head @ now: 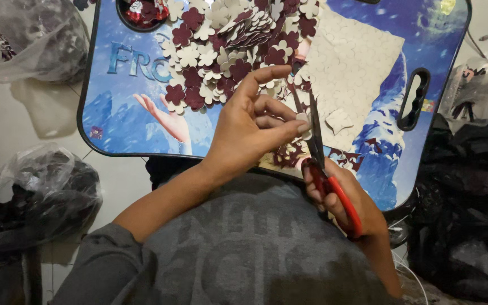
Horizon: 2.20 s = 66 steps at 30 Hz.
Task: The person sits with a lap desk and uses scissors to trim the edges of small flower-shaped cutouts one at a time, placing finished pieces on the desk and setting scraps aside, occasionally reaching into a small bowl on the desk.
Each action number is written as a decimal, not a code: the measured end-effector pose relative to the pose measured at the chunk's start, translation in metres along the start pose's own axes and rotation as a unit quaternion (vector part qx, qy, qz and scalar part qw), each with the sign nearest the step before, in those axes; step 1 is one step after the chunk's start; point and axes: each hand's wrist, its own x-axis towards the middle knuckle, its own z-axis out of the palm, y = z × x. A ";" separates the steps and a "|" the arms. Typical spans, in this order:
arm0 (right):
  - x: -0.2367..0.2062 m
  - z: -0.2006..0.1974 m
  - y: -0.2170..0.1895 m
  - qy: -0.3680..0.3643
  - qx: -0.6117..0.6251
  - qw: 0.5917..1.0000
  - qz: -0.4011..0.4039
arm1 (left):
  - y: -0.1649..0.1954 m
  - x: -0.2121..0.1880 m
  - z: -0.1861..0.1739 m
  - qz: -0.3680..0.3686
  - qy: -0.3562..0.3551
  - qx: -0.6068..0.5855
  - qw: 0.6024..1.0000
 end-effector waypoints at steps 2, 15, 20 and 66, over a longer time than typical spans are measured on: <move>0.000 -0.001 0.001 -0.008 0.009 1.000 0.008 | 0.000 0.000 0.000 0.008 0.001 -0.014 1.000; 0.003 -0.006 0.011 -0.006 0.008 1.000 0.018 | -0.002 0.003 -0.001 -0.002 0.016 0.027 1.000; 0.002 -0.004 0.007 -0.003 0.004 1.000 0.021 | -0.008 0.005 0.003 -0.015 0.013 -0.038 0.999; 0.022 0.028 -0.002 0.064 0.087 0.992 -0.067 | -0.014 -0.003 0.011 -0.031 -0.037 -0.065 0.997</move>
